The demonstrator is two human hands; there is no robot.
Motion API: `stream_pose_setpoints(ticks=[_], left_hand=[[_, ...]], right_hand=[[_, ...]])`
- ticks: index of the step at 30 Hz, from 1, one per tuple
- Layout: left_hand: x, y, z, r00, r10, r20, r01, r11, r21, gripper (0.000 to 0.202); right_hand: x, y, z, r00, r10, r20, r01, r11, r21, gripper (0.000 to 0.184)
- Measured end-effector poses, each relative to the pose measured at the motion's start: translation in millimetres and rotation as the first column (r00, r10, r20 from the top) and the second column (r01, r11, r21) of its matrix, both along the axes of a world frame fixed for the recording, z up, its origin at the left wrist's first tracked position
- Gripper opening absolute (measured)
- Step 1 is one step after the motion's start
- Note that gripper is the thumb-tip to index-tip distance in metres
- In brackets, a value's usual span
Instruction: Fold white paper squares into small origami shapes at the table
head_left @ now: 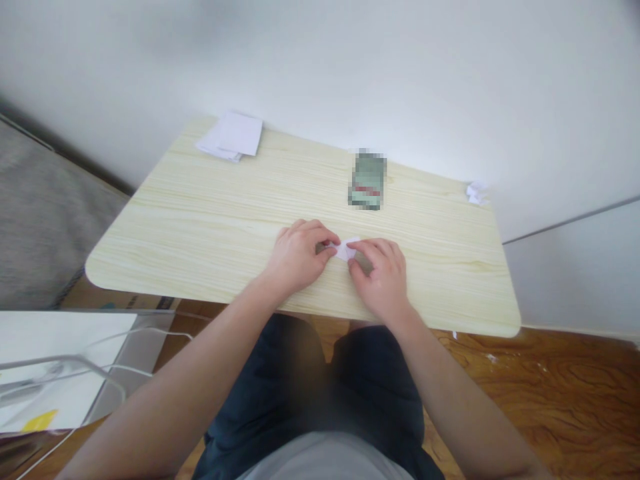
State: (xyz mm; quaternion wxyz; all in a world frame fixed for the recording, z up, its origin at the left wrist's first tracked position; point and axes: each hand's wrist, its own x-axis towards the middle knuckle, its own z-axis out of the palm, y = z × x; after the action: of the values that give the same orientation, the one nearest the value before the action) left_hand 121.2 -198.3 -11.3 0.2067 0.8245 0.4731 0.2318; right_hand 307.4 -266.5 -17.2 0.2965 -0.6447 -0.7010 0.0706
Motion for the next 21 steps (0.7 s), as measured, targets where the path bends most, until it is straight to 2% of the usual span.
stream_pose_setpoints(ticks=[4,11,15,17,21], left_hand=[[-6.0,2.7,-2.4,0.999,-0.031,0.038,0.031,0.999,0.01,0.022],[-5.1,-2.3,-1.5,0.998,0.009,0.055,-0.013,0.997,0.075,0.029],[-4.9,-5.3,-0.5,1.0,-0.012,0.022,0.009,0.994,0.107,0.032],[-5.0,-5.9,-0.1,1.0,-0.02,0.014,0.018,0.993,0.115,0.034],[-4.4,-6.1,0.3,1.0,-0.011,0.027,0.008,0.993,0.121,0.033]], right_hand=[[-1.8,0.8,0.0,1.0,0.002,0.03,-0.002,1.0,-0.002,0.028],[-2.8,2.1,0.3,0.997,0.017,0.069,-0.018,1.0,0.01,0.03],[-2.2,7.2,-2.2,0.995,-0.089,0.045,0.087,0.995,0.049,0.041],[-3.6,9.1,-4.1,0.994,-0.111,0.022,0.11,0.993,0.053,0.034],[-9.8,10.9,-5.9,0.996,-0.066,-0.059,0.069,0.996,0.061,0.013]])
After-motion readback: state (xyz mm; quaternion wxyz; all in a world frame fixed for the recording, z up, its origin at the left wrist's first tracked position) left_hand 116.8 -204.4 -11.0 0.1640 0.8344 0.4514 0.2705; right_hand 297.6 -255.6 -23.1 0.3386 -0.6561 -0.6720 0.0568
